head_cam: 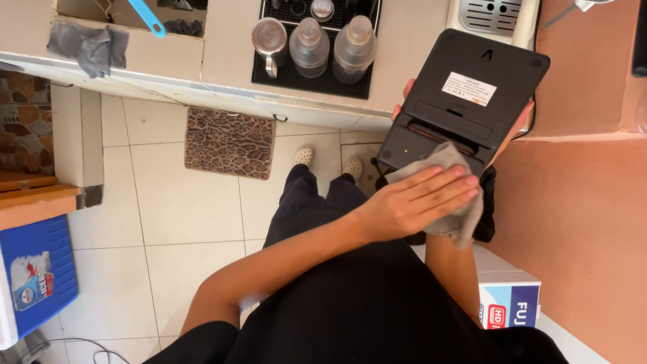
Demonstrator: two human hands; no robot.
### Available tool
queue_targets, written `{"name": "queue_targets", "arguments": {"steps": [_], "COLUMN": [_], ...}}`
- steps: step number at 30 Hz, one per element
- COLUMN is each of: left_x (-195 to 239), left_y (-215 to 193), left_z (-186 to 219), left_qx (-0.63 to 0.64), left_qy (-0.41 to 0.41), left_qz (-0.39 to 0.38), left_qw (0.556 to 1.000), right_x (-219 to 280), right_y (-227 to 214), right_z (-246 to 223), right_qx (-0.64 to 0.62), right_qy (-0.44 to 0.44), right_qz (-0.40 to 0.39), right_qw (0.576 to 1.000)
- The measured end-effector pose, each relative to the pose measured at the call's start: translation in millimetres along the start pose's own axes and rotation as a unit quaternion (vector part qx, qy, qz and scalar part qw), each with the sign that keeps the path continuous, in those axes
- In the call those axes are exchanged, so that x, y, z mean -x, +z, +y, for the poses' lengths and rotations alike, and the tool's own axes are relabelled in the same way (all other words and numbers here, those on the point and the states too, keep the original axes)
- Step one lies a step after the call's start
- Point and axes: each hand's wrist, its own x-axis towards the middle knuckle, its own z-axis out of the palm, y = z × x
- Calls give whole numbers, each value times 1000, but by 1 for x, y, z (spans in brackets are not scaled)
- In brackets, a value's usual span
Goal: Cleaning a digital kitchen scale with a cloth and testing its functions.
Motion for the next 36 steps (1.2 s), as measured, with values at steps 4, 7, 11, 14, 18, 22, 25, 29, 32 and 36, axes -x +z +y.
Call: {"name": "queue_targets", "arguments": {"steps": [4,7,11,14,18,22,25,29,32,36], "left_x": [-19,-26,-24,14,41,35,60,85,68,50], "left_y": [-2,-15,-31,16,30,19,33,44,15,-1], "left_z": [-12,-22,-29,-63,-87,-80,-84,-101,-97,-89], "left_qx": [-9,10,321,344,569,653,677,662,536,479], "left_qy": [31,-30,-310,-614,-431,-450,-471,-498,-463,-467], "left_qz": [-46,-31,117,91,312,344,340,302,165,123], "left_qw": [998,999,887,704,627,503,451,471,687,733], "right_x": [-17,-6,-3,5,26,31,36,47,52,44], "right_y": [85,123,100,103,72,72,85,89,96,114], "right_z": [52,87,73,84,77,80,82,72,71,78], "right_qx": [132,318,309,426,481,459,509,588,641,646], "right_qy": [-123,-317,-406,-442,-348,-223,-222,-218,-193,-179], "right_qz": [1,125,198,197,241,266,288,297,332,296], "right_qw": [984,885,837,764,768,818,780,720,664,680]}}
